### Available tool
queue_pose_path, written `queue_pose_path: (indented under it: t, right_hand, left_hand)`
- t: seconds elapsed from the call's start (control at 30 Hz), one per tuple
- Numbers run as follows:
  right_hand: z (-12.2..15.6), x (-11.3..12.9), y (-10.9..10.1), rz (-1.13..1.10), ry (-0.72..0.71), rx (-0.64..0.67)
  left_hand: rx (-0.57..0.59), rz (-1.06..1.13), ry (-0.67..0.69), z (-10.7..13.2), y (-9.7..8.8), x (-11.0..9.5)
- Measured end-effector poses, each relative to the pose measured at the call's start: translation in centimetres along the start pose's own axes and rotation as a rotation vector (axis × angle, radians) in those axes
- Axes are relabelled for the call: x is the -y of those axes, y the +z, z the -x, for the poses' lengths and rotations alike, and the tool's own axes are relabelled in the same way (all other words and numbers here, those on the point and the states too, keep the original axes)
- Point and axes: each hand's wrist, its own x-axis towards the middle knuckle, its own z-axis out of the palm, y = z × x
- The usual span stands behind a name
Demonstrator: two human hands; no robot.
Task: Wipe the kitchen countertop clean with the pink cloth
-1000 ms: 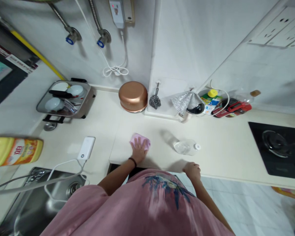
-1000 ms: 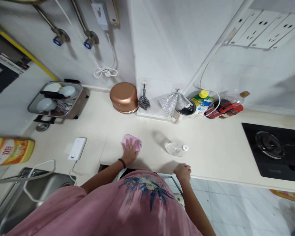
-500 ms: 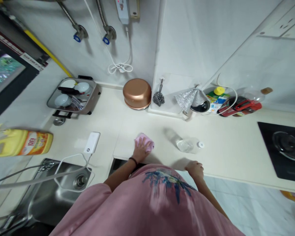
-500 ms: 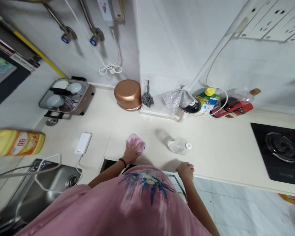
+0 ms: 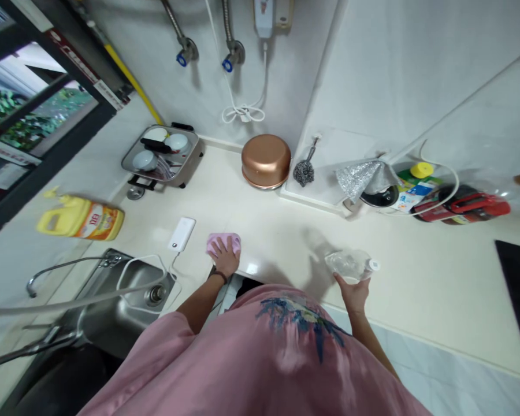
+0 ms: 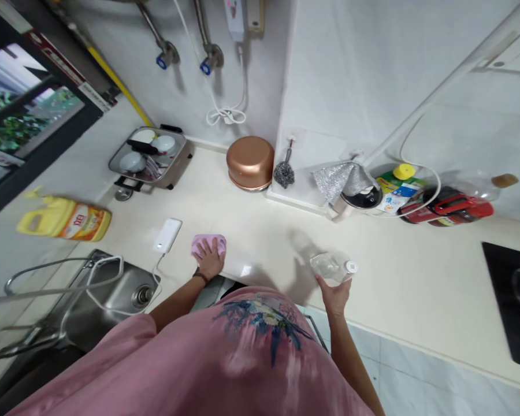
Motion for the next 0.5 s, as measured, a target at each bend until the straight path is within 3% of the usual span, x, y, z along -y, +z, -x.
queue_pose_path:
  t: [0.17,0.23,0.3,0.37,0.43,0.5]
  right_hand:
    - [-2.1,1.6,2.2,-0.193,0.08,-0.108]
    - [-2.9,1.8,2.6,-0.235,0.071,-0.096]
    - [-3.6,2.0,2.6,-0.246,0.042,-0.089]
    - [-4.1,2.3,2.3,-0.221,0.003,-0.079]
    - [-4.2,2.6,1.6,-0.183,-0.027,-0.029]
    - [-3.9,3.2,1.0,-0.164,-0.042,0.108]
  left_hand:
    - [0.028,0.024,0.542,5.3,2.6,-4.3]
    - [0.03,0.057,0.729,6.1,2.9,-5.3]
    - [0.035,0.085,0.822,5.9,2.8,-5.5]
    - [0.026,0.103,0.789,5.1,2.3,-4.8]
    - [0.003,0.11,0.64,4.1,1.7,-3.3]
    - [-0.01,0.107,0.455,3.0,1.0,-1.3]
